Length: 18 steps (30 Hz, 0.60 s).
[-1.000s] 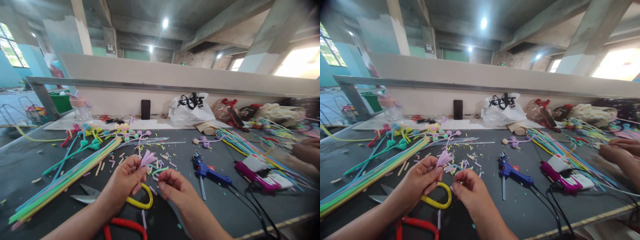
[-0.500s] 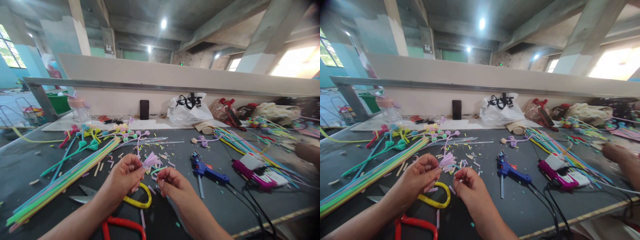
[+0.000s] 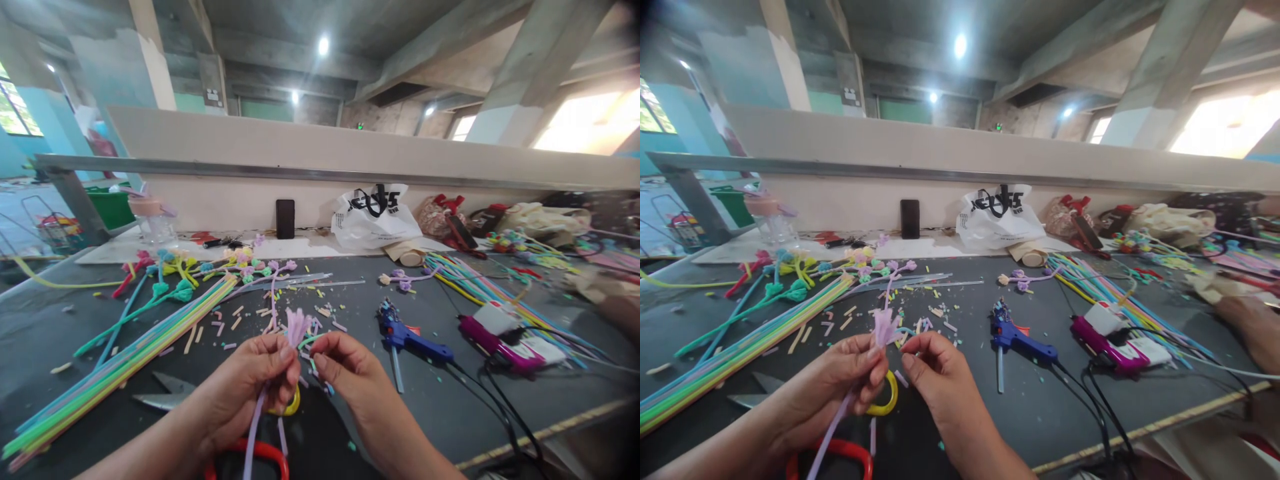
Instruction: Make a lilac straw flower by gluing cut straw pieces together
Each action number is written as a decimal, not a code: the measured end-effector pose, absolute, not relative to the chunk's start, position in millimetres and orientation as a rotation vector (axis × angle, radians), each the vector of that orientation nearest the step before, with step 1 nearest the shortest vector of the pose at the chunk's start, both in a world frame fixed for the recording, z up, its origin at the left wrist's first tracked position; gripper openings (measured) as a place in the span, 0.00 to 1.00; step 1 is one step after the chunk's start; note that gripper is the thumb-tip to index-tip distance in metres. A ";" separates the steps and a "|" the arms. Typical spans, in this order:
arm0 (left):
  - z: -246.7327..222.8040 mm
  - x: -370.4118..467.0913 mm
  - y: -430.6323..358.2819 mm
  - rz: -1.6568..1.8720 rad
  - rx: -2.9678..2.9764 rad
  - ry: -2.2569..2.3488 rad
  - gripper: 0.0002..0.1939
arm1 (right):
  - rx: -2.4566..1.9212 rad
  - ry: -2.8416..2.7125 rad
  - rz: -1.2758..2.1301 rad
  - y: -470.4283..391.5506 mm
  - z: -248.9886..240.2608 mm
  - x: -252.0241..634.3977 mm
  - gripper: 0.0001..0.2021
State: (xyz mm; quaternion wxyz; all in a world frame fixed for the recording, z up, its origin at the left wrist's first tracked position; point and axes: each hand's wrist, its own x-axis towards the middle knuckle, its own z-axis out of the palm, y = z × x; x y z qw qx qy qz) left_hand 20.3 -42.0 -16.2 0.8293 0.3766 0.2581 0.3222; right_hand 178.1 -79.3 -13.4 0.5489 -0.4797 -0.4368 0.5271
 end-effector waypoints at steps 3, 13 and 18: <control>-24.6 23.7 -44.9 0.618 0.748 0.518 0.08 | -1.049 -0.986 1.313 -79.3 -16.1 175.6 0.11; -43.1 30.7 -48.6 0.524 0.723 0.453 0.12 | -0.935 -0.933 1.496 -84.7 -19.0 172.7 0.10; -44.4 35.1 -45.4 0.578 0.830 0.561 0.13 | -0.939 -0.849 1.528 -84.0 -22.7 168.2 0.12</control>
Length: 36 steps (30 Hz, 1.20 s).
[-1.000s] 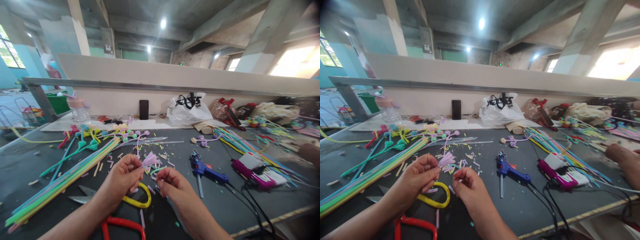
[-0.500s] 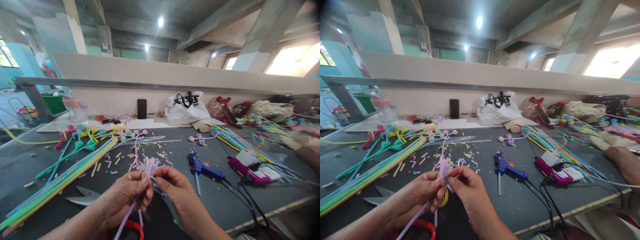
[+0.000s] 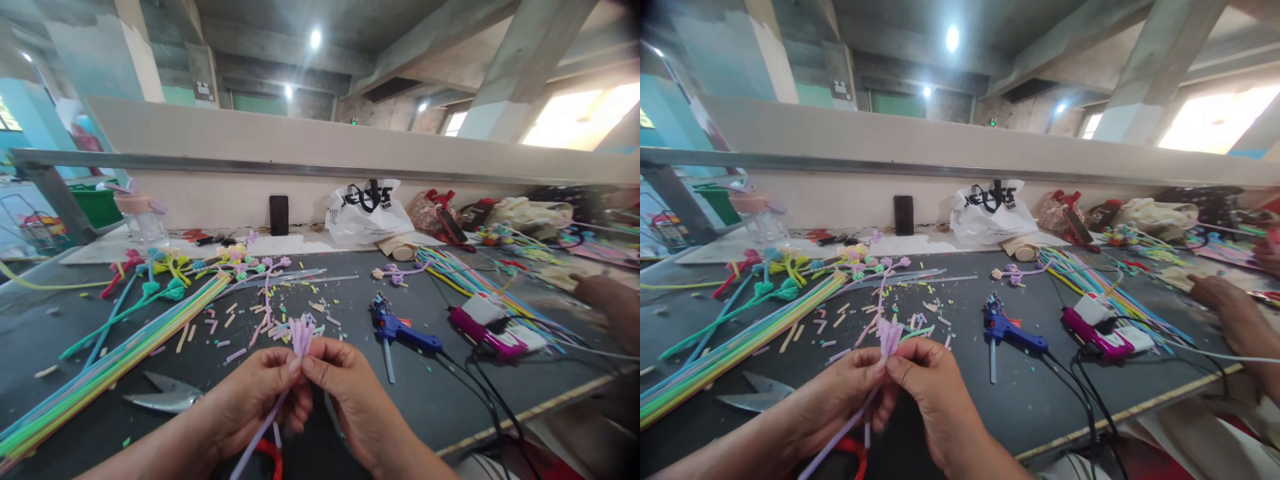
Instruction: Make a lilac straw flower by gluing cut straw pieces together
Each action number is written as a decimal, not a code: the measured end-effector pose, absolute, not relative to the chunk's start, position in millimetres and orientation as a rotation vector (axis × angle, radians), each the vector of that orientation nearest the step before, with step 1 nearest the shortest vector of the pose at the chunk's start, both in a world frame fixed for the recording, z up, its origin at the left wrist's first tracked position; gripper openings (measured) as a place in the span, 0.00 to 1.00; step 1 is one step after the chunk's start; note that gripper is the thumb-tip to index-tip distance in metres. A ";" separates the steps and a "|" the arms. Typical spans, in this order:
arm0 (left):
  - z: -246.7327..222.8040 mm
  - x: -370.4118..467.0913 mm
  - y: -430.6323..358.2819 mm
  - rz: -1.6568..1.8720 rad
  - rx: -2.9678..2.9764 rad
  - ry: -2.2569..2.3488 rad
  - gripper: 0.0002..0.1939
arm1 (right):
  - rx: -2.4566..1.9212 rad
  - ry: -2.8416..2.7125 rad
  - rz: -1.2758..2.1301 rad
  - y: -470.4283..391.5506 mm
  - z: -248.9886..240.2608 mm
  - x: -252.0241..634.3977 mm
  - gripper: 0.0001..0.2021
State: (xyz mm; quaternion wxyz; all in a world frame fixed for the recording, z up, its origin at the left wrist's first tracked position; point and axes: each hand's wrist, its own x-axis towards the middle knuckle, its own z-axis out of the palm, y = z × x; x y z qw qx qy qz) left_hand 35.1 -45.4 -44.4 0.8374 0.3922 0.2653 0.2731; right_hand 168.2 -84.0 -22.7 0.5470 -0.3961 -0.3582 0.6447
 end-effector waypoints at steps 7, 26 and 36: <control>-38.2 36.8 -45.2 0.767 0.949 0.546 0.10 | -1.329 -1.212 0.696 -80.5 -17.8 171.0 0.07; -43.7 35.0 -44.0 0.802 0.739 0.609 0.08 | -1.512 -1.563 0.312 -80.6 -25.5 169.5 0.05; -35.9 33.5 -40.0 0.753 0.646 0.614 0.03 | -1.535 -1.436 0.258 -73.7 -9.5 210.6 0.14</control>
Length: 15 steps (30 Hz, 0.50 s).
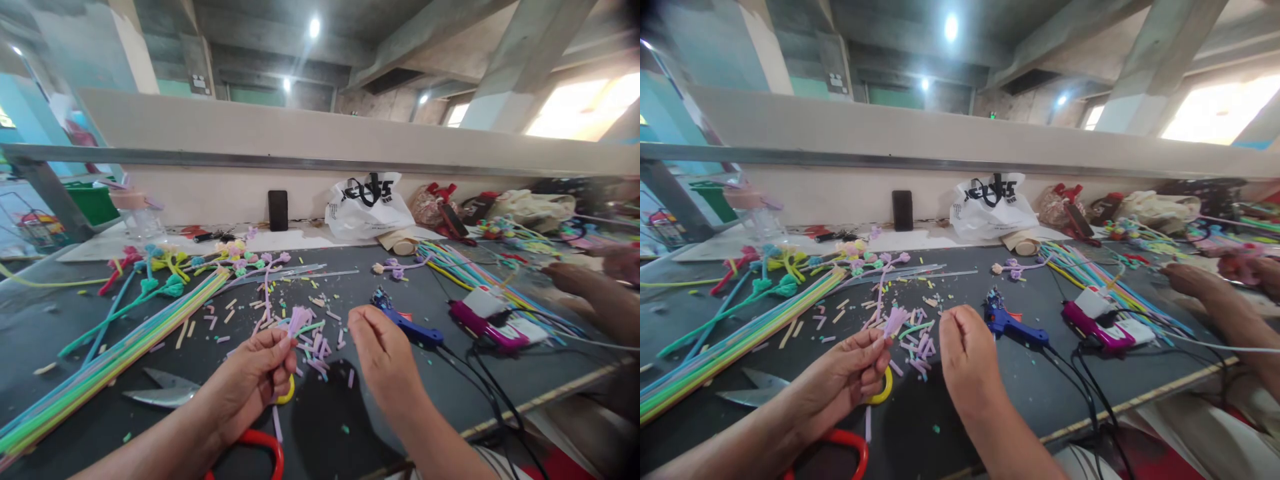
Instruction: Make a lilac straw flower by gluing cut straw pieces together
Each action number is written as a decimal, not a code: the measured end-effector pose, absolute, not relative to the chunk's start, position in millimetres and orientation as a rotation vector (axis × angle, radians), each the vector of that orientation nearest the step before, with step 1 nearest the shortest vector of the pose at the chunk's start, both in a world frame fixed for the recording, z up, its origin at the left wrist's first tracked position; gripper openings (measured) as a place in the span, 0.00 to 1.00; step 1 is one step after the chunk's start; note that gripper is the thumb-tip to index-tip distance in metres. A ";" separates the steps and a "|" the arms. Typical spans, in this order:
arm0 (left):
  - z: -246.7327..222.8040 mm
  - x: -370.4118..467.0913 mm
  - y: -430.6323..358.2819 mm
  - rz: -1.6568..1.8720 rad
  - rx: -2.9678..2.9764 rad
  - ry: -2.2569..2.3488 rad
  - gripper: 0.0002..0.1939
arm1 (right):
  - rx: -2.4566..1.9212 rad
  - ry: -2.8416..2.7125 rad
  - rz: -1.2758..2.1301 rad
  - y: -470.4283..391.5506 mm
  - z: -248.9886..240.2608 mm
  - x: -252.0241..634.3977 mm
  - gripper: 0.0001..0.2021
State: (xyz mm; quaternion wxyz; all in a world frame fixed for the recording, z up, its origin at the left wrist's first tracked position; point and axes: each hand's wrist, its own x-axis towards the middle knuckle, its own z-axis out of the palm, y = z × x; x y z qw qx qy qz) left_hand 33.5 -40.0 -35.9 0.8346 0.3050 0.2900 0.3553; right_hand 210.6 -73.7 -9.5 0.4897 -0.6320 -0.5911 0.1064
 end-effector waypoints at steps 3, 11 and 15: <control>-35.8 33.5 -40.0 0.750 0.646 0.611 0.04 | -1.599 -1.409 0.235 -73.3 -5.2 221.5 0.18; -38.8 30.4 -38.3 0.715 0.654 0.524 0.07 | -1.619 -1.460 0.140 -67.2 -3.1 238.3 0.11; -38.8 28.9 -37.8 0.684 0.643 0.503 0.07 | -1.626 -1.466 0.136 -64.3 -7.3 238.2 0.09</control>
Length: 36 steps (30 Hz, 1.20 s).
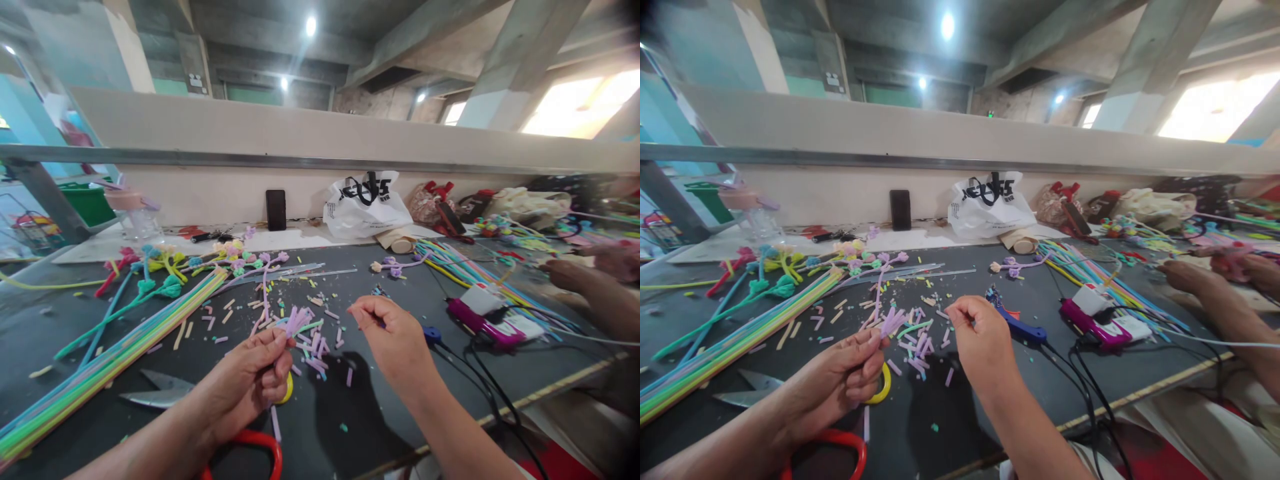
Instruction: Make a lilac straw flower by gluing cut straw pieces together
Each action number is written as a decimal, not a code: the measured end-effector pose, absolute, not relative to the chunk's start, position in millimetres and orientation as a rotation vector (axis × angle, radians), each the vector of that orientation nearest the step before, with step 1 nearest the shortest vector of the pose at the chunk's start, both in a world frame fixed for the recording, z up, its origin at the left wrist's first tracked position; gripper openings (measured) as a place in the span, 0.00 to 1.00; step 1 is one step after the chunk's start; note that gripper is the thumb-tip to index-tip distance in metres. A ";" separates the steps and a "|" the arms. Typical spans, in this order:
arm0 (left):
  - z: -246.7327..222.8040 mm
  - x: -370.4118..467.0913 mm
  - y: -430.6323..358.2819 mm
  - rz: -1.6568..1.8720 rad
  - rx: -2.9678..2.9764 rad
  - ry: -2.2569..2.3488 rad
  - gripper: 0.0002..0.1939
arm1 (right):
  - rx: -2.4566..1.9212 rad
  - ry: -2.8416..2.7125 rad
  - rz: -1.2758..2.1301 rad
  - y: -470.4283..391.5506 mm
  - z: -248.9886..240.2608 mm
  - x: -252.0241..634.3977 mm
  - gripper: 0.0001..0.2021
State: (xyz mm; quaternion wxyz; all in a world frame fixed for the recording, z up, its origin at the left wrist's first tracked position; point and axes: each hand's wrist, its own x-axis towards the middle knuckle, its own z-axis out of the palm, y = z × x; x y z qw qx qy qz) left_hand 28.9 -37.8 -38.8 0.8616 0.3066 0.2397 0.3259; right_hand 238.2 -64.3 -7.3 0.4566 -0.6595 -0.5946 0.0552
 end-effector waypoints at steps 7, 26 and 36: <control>-35.2 27.7 -36.7 0.650 0.575 0.485 0.08 | -1.664 -1.499 0.165 -65.6 -2.2 234.3 0.08; -32.3 11.9 -22.3 0.711 0.459 0.411 0.12 | -1.978 -1.813 0.215 -57.0 -18.3 248.3 0.14; -29.9 8.2 -16.6 0.786 0.435 0.398 0.12 | -1.737 -2.136 0.215 -43.3 -39.4 234.3 0.11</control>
